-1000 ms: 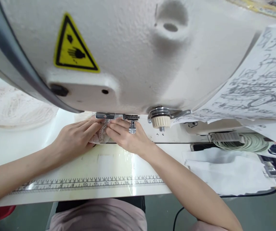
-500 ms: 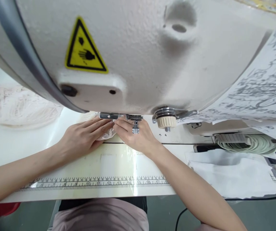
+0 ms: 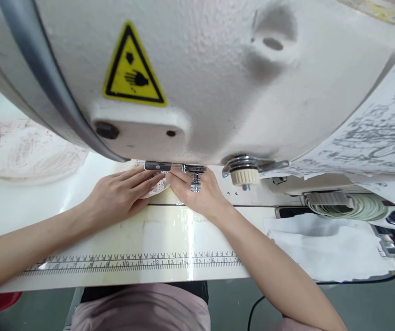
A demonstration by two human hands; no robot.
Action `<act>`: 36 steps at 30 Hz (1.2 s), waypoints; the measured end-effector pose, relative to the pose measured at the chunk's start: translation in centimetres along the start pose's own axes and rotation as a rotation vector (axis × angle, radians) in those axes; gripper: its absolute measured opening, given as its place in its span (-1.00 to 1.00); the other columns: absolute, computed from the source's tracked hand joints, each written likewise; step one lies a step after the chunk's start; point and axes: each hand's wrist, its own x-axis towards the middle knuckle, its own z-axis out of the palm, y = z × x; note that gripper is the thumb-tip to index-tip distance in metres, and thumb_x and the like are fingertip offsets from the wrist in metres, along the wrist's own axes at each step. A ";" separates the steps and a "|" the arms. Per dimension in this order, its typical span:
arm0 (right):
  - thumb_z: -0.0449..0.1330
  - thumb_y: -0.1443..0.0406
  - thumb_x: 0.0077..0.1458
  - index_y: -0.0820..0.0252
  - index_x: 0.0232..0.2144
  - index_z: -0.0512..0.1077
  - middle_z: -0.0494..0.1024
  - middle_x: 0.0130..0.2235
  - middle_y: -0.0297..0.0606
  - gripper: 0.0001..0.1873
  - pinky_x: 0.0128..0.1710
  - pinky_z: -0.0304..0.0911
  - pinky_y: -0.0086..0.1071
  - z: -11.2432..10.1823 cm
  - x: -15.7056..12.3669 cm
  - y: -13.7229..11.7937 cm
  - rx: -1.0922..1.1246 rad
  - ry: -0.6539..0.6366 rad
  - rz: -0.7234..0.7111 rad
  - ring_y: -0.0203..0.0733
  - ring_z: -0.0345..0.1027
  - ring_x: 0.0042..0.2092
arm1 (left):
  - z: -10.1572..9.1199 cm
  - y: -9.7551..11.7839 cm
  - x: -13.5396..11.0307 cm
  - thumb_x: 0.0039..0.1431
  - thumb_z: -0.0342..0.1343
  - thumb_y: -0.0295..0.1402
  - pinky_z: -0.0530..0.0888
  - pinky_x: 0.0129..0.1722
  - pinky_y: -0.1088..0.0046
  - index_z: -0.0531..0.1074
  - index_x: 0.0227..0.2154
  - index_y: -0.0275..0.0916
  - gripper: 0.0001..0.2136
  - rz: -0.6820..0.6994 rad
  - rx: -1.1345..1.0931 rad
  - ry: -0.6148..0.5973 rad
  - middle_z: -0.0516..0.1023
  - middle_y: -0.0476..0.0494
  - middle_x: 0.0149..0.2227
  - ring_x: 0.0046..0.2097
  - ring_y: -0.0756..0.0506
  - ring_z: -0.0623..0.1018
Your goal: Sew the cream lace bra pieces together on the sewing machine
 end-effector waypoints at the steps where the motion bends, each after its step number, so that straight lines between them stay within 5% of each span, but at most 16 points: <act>1: 0.08 0.37 0.26 0.19 -0.21 0.52 0.60 -0.10 -0.25 -0.79 -0.14 0.42 -0.34 0.1 0.0 0.0 -0.008 0.013 -0.010 -0.24 0.49 -0.14 | 0.1 0.0 0.0 0.34 -0.02 -0.38 0.55 0.04 0.22 0.43 0.08 -0.38 -0.67 -0.009 -0.005 0.000 0.49 -0.28 0.09 0.11 -0.23 0.51; 7: 0.06 0.34 0.28 0.16 -0.20 0.52 0.60 -0.12 -0.26 -0.78 -0.15 0.38 -0.33 1.2 -0.2 0.1 0.012 0.093 0.059 -0.24 0.47 -0.14 | 0.4 -0.2 0.2 0.34 -0.02 -0.37 0.56 0.04 0.22 0.45 0.06 -0.38 -0.68 -0.029 -0.023 0.024 0.51 -0.25 0.08 0.12 -0.23 0.50; 12: 0.08 0.29 0.29 0.16 -0.18 0.51 0.61 -0.15 -0.27 -0.79 -0.09 0.37 -0.34 1.3 -0.1 0.0 0.045 0.048 0.156 -0.24 0.48 -0.13 | 0.2 -0.5 0.2 0.32 -0.02 -0.45 0.55 0.05 0.24 0.45 0.02 -0.44 -0.71 0.092 -0.020 0.059 0.52 -0.25 0.05 0.06 -0.19 0.55; 17: 0.09 0.43 0.23 0.06 -0.06 0.45 0.57 -0.05 -0.31 -0.71 -0.08 0.37 -0.34 0.8 -0.2 -0.1 -0.069 -0.066 -0.010 -0.25 0.46 -0.09 | -0.3 -0.7 0.0 0.32 -0.06 -0.46 0.56 0.03 0.26 0.47 0.00 -0.44 -0.70 0.095 0.003 0.033 0.54 -0.27 0.02 0.03 -0.19 0.56; 23: 0.08 0.48 0.22 0.13 -0.12 0.43 0.58 -0.10 -0.35 -0.75 -0.14 0.29 -0.38 0.6 0.0 -1.8 -0.252 -0.014 -0.138 -0.29 0.43 -0.05 | -0.2 -0.9 -0.1 0.31 -0.09 -0.44 0.54 0.08 0.28 0.51 -0.04 -0.39 -0.69 0.044 -0.043 0.052 0.55 -0.24 0.00 0.07 -0.19 0.54; 36: 0.11 0.50 0.19 0.22 -0.20 0.45 0.59 -0.12 -0.35 -0.81 -0.14 0.29 -0.42 0.6 0.3 -1.8 -0.260 0.033 -0.211 -0.32 0.42 -0.08 | -0.1 -0.7 0.1 0.28 -0.04 -0.42 0.55 0.06 0.27 0.52 -0.07 -0.42 -0.71 0.001 0.021 0.051 0.56 -0.27 0.00 0.07 -0.22 0.54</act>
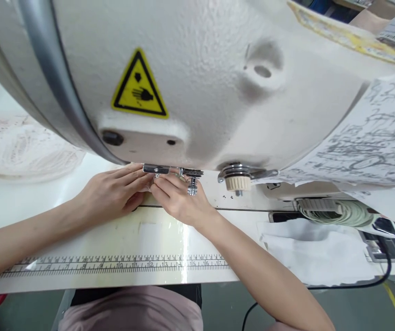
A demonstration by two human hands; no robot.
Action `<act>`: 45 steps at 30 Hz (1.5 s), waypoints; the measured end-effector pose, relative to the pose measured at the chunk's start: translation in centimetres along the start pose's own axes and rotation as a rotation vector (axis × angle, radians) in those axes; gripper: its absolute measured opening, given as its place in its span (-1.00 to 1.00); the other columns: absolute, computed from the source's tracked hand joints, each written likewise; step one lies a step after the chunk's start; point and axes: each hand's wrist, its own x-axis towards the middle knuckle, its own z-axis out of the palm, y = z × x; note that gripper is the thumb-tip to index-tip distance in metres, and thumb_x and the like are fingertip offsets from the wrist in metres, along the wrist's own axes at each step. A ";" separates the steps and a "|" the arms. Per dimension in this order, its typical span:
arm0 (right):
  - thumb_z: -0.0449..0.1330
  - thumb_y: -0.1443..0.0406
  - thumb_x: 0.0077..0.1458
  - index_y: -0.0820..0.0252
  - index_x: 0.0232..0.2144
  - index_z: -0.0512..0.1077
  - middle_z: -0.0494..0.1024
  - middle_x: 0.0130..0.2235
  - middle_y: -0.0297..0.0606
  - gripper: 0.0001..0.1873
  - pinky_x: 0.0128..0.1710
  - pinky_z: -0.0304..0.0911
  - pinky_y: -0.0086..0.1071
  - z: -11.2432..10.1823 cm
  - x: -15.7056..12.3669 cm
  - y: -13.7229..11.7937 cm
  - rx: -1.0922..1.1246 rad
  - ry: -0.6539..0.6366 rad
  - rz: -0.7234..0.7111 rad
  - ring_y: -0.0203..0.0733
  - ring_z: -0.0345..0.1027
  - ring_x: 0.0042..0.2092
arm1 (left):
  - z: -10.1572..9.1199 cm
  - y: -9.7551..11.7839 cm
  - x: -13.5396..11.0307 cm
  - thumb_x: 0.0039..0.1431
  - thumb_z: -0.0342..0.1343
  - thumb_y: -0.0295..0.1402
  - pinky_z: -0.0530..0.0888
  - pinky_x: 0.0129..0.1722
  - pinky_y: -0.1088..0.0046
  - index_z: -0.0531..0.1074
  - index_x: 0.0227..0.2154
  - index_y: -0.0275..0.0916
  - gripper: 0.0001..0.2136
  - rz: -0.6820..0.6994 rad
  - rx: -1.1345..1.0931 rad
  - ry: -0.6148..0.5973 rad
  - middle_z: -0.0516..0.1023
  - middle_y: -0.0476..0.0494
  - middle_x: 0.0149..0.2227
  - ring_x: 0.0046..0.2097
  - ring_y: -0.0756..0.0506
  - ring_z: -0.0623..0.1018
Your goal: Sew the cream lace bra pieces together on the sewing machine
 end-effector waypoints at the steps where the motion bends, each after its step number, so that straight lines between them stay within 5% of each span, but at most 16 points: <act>1: 0.11 0.50 0.19 0.22 -0.19 0.44 0.59 -0.11 -0.35 -0.81 -0.13 0.29 -0.42 0.0 -0.1 0.0 0.000 -0.006 0.005 -0.32 0.42 -0.07 | 0.0 0.0 0.0 0.28 -0.04 -0.42 0.55 0.06 0.27 0.51 -0.07 -0.42 -0.70 -0.003 0.005 0.002 0.56 -0.28 0.00 0.07 -0.22 0.54; 9: 0.08 0.50 0.21 0.17 -0.21 0.45 0.59 -0.08 -0.38 -0.78 -0.16 0.29 -0.40 0.1 -0.5 0.2 0.023 -0.031 0.051 -0.34 0.44 -0.08 | -0.1 0.4 0.1 0.28 -0.03 -0.38 0.58 0.00 0.28 0.50 -0.06 -0.41 -0.69 -0.034 0.024 0.001 0.56 -0.29 0.00 0.06 -0.23 0.54; 16: 0.13 0.50 0.18 -0.02 -0.02 0.45 0.57 -0.03 -0.39 -0.60 -0.04 0.35 -0.33 0.3 -1.2 0.3 0.128 -0.092 0.155 -0.25 0.42 0.01 | -0.1 0.5 0.2 0.27 -0.02 -0.37 0.57 -0.01 0.23 0.47 0.01 -0.40 -0.66 -0.087 -0.038 -0.011 0.56 -0.30 0.01 0.09 -0.26 0.52; 24: 0.11 0.53 0.18 0.21 -0.15 0.48 0.58 -0.03 -0.28 -0.74 -0.08 0.42 -0.37 -0.1 -1.0 1.0 0.053 -0.010 0.050 -0.26 0.47 -0.05 | -0.2 0.7 0.4 0.30 -0.02 -0.34 0.58 -0.04 0.27 0.48 -0.03 -0.46 -0.67 -0.059 0.057 -0.014 0.55 -0.36 0.00 0.07 -0.26 0.54; 30: 0.14 0.46 0.19 0.16 -0.11 0.50 0.59 -0.04 -0.26 -0.74 -0.11 0.45 -0.36 0.2 -1.1 1.5 0.179 0.008 0.164 -0.25 0.50 -0.11 | -0.1 0.8 0.4 0.31 0.00 -0.33 0.57 -0.02 0.24 0.48 0.00 -0.39 -0.68 -0.098 -0.005 -0.034 0.54 -0.35 0.03 0.11 -0.29 0.50; 36: 0.17 0.46 0.17 0.20 -0.15 0.50 0.60 -0.07 -0.25 -0.78 -0.09 0.44 -0.33 0.6 -1.1 1.9 0.111 0.095 0.113 -0.22 0.52 -0.15 | -0.3 0.9 0.7 0.33 -0.01 -0.34 0.60 -0.06 0.26 0.47 -0.02 -0.40 -0.71 -0.044 0.059 -0.046 0.52 -0.34 0.05 0.10 -0.27 0.51; 41: 0.14 0.43 0.21 0.20 -0.13 0.49 0.60 -0.08 -0.24 -0.79 -0.10 0.42 -0.34 0.4 -1.2 2.1 0.141 0.029 0.122 -0.23 0.50 -0.14 | -0.4 0.6 0.7 0.34 -0.07 -0.52 0.53 0.07 0.33 0.50 -0.11 -0.40 -0.75 0.138 0.005 0.019 0.53 -0.24 0.05 0.08 -0.16 0.53; 45: 0.07 0.46 0.24 0.17 -0.11 0.49 0.58 -0.04 -0.25 -0.74 -0.10 0.40 -0.35 -0.1 -1.1 1.7 0.132 -0.081 0.094 -0.24 0.45 -0.05 | -0.5 0.4 0.5 0.34 -0.12 -0.52 0.59 -0.04 0.38 0.51 -0.14 -0.37 -0.73 0.126 0.001 0.009 0.56 -0.22 0.00 0.01 -0.12 0.58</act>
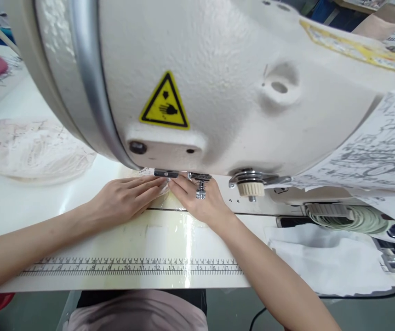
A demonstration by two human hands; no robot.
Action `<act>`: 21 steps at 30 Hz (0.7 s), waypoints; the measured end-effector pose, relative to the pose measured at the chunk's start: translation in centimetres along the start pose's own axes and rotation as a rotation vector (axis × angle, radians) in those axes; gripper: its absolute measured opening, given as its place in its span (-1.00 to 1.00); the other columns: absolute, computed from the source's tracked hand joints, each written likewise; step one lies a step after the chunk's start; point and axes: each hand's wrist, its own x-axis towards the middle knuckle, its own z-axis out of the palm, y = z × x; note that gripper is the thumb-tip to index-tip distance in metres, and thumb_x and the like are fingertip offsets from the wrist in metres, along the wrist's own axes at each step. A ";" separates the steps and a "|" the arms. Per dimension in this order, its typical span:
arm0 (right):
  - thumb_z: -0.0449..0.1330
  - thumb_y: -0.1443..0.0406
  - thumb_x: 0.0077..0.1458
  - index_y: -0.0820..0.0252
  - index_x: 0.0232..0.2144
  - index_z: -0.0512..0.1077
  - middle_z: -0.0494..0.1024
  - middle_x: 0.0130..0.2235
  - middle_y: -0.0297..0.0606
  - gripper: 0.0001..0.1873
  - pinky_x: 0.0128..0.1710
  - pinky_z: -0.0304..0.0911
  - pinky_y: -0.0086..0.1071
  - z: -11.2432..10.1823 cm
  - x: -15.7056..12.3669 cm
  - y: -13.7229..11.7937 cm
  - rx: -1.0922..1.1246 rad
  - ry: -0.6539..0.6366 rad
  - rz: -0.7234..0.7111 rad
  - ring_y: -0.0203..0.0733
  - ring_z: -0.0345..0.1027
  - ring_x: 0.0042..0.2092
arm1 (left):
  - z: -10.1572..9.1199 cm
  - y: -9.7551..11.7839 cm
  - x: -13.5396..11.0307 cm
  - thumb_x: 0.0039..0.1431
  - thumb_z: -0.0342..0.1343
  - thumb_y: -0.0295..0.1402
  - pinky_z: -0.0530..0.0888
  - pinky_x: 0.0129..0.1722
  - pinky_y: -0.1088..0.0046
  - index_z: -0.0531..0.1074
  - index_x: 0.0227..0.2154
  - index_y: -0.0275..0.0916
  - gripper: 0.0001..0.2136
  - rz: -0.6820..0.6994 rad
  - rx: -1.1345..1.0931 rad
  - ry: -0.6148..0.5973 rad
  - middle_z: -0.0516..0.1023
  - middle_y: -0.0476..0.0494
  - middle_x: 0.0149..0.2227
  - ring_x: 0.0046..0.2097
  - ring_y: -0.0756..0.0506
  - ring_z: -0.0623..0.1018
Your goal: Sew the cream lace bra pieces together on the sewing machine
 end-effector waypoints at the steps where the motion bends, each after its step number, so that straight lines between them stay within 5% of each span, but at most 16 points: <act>1: 0.05 0.48 0.24 0.14 -0.13 0.49 0.58 -0.04 -0.27 -0.72 -0.09 0.38 -0.35 -0.1 0.0 -0.2 -0.025 -0.005 -0.013 -0.24 0.44 -0.03 | 0.0 0.0 -0.1 0.34 -0.10 -0.51 0.60 -0.06 0.38 0.51 -0.16 -0.38 -0.74 -0.011 0.010 -0.002 0.57 -0.22 -0.02 0.00 -0.13 0.59; 8: 0.10 0.53 0.18 0.19 -0.21 0.45 0.59 -0.08 -0.37 -0.78 -0.13 0.32 -0.41 0.1 0.5 -1.3 -0.187 0.090 -0.097 -0.32 0.43 -0.07 | 0.2 -0.3 -0.3 0.28 -0.04 -0.55 0.59 -0.06 0.35 0.50 -0.18 -0.41 -0.79 -0.063 0.040 -0.025 0.58 -0.24 -0.03 0.02 -0.18 0.57; 21: 0.13 0.48 0.16 0.20 -0.16 0.43 0.58 -0.11 -0.39 -0.78 -0.21 0.30 -0.42 0.4 0.7 -1.5 -0.147 0.087 -0.091 -0.32 0.41 -0.08 | -0.2 -0.4 -0.2 0.34 -0.12 -0.48 0.58 -0.05 0.35 0.48 -0.11 -0.42 -0.73 -0.112 0.026 -0.027 0.57 -0.23 0.00 0.04 -0.16 0.56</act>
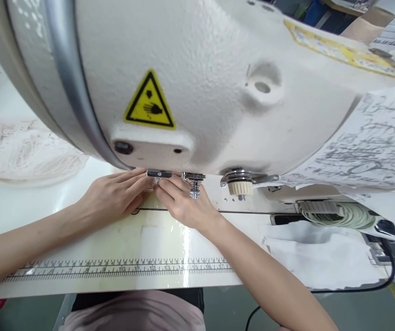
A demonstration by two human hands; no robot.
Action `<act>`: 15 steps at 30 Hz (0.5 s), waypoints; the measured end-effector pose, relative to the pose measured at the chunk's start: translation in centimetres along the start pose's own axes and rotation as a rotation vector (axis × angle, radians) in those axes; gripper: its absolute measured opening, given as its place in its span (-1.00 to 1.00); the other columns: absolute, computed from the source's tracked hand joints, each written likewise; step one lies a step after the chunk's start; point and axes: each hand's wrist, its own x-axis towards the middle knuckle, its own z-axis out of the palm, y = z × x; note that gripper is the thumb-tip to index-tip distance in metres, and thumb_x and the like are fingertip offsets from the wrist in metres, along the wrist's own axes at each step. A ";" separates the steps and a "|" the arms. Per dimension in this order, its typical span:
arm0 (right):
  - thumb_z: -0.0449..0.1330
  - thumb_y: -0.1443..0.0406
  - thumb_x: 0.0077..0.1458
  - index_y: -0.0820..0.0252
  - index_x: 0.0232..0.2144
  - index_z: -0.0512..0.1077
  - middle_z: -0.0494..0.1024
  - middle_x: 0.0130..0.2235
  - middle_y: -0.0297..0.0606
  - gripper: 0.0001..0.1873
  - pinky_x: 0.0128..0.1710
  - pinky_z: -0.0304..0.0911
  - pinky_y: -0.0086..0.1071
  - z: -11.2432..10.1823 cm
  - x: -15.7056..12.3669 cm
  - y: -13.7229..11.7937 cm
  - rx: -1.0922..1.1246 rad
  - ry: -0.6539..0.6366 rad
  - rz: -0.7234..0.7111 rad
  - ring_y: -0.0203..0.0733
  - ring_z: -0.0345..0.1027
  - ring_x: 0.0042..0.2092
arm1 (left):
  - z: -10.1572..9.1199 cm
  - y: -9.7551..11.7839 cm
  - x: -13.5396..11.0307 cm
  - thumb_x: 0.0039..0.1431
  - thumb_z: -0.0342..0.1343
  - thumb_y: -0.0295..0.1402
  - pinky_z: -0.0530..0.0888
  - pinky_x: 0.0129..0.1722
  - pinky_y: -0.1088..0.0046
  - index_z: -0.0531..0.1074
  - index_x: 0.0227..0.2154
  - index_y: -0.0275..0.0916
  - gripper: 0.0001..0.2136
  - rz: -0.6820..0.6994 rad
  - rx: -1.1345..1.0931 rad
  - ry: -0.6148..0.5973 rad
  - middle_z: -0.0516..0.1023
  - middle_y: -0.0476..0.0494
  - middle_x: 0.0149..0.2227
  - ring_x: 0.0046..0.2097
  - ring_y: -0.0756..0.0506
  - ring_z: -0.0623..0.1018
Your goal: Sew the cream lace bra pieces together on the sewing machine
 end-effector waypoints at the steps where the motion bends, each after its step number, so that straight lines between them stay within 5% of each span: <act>1: 0.12 0.49 0.16 0.20 -0.16 0.44 0.58 -0.10 -0.39 -0.78 -0.21 0.30 -0.42 0.0 -0.1 0.0 0.002 -0.007 0.007 -0.32 0.41 -0.08 | 0.0 0.0 -0.1 0.35 -0.11 -0.47 0.58 -0.05 0.34 0.47 -0.08 -0.42 -0.73 0.013 0.006 -0.003 0.56 -0.23 0.01 0.04 -0.17 0.56; 15: 0.05 0.55 0.16 0.16 -0.17 0.48 0.58 -0.11 -0.34 -0.69 -0.13 0.22 -0.38 -0.2 -0.6 0.0 -0.019 -0.018 0.042 -0.30 0.38 -0.07 | 0.2 0.1 -0.1 0.31 -0.03 -0.43 0.61 -0.13 0.32 0.50 -0.05 -0.43 -0.72 0.050 0.090 -0.032 0.57 -0.28 0.00 0.02 -0.22 0.57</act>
